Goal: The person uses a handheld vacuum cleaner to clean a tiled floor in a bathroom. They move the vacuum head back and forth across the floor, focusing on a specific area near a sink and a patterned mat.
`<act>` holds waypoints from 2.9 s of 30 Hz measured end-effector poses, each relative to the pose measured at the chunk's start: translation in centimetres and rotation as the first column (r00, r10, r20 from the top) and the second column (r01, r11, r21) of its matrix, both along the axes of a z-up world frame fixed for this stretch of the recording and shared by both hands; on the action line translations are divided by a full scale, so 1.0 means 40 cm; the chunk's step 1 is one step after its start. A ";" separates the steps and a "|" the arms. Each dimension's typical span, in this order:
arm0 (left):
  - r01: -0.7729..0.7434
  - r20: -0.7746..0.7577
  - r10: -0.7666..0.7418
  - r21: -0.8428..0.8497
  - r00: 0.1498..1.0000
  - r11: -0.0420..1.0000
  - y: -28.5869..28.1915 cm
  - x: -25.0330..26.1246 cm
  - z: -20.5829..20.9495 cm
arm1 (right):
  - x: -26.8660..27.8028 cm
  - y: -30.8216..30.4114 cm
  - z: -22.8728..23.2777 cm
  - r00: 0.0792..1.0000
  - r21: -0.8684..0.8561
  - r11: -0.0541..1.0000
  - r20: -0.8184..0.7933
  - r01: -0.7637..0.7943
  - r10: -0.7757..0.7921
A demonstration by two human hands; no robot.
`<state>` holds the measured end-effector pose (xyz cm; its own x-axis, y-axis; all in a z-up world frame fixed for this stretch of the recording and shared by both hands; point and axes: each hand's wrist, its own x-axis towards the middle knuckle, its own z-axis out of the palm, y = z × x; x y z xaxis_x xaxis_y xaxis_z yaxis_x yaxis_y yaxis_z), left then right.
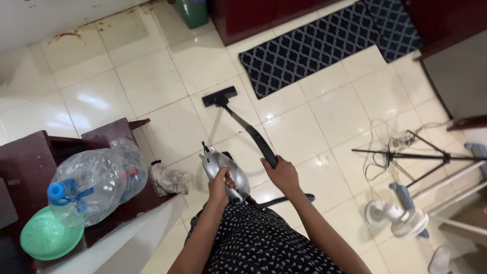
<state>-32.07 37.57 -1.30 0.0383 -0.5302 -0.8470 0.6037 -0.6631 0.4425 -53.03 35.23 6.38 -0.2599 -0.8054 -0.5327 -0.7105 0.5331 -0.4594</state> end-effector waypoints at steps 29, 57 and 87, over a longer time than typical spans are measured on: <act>-0.344 0.052 0.344 -0.004 0.938 0.939 -0.243 -0.259 0.001 | -0.258 -0.466 0.132 0.949 0.265 0.911 0.081 -0.316 0.305; -0.426 0.004 0.426 -0.014 0.905 0.905 -0.455 -0.274 0.023 | -0.117 -0.810 -0.043 0.882 0.062 0.881 -0.012 -0.469 0.471; -0.444 -0.060 0.449 0.080 0.892 0.892 -0.388 -0.094 -0.036 | 0.097 -0.824 -0.030 0.816 0.203 0.973 0.577 -0.113 -0.026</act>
